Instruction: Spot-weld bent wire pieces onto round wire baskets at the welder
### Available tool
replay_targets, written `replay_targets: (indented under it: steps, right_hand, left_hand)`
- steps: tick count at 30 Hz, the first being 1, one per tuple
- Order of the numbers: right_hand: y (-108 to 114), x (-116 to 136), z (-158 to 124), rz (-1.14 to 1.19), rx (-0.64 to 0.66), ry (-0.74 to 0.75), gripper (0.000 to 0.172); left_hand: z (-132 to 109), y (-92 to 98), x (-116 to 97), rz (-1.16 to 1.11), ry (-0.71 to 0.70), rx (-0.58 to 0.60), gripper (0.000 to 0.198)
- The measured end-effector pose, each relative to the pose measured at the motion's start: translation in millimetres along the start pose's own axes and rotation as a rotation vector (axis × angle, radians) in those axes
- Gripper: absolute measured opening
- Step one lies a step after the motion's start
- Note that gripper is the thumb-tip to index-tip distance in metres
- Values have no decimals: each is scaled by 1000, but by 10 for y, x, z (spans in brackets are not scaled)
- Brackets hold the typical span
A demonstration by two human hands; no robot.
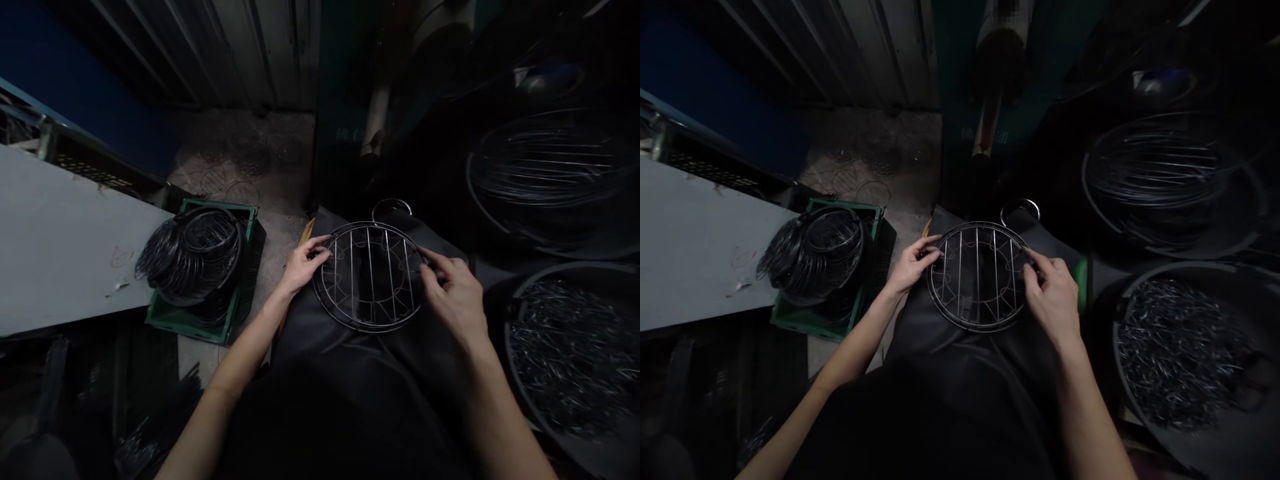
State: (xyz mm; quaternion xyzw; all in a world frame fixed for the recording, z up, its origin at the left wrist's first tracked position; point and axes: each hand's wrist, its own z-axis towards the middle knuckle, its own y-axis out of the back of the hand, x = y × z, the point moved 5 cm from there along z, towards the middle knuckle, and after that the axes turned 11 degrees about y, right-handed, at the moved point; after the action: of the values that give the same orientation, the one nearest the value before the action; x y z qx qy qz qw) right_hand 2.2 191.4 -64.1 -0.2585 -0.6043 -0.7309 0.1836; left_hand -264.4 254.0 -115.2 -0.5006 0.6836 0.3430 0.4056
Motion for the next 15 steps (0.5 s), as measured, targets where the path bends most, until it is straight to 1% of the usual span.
replay_targets:
  steps: [4, 9, 11, 13, 15]
  right_hand:
    - [-31, -131, -46, 181, 56, -63, 47]
    - [-135, -341, -112, 451, 105, -228, 48]
    - [-174, -383, -101, 501, 116, -263, 51]
    - [-197, -395, -76, 524, 130, -287, 57]
    - [-204, -380, -53, 550, 172, -307, 61]
  left_hand:
    - [-40, -13, 82, -95, 35, 45, 51]
    - [-59, -35, 151, -172, 39, 89, 54]
    - [-31, -33, 182, -169, 46, 102, 54]
    - [2, -30, 215, -149, 47, 110, 52]
    - [14, -39, 233, -115, 31, 124, 50]
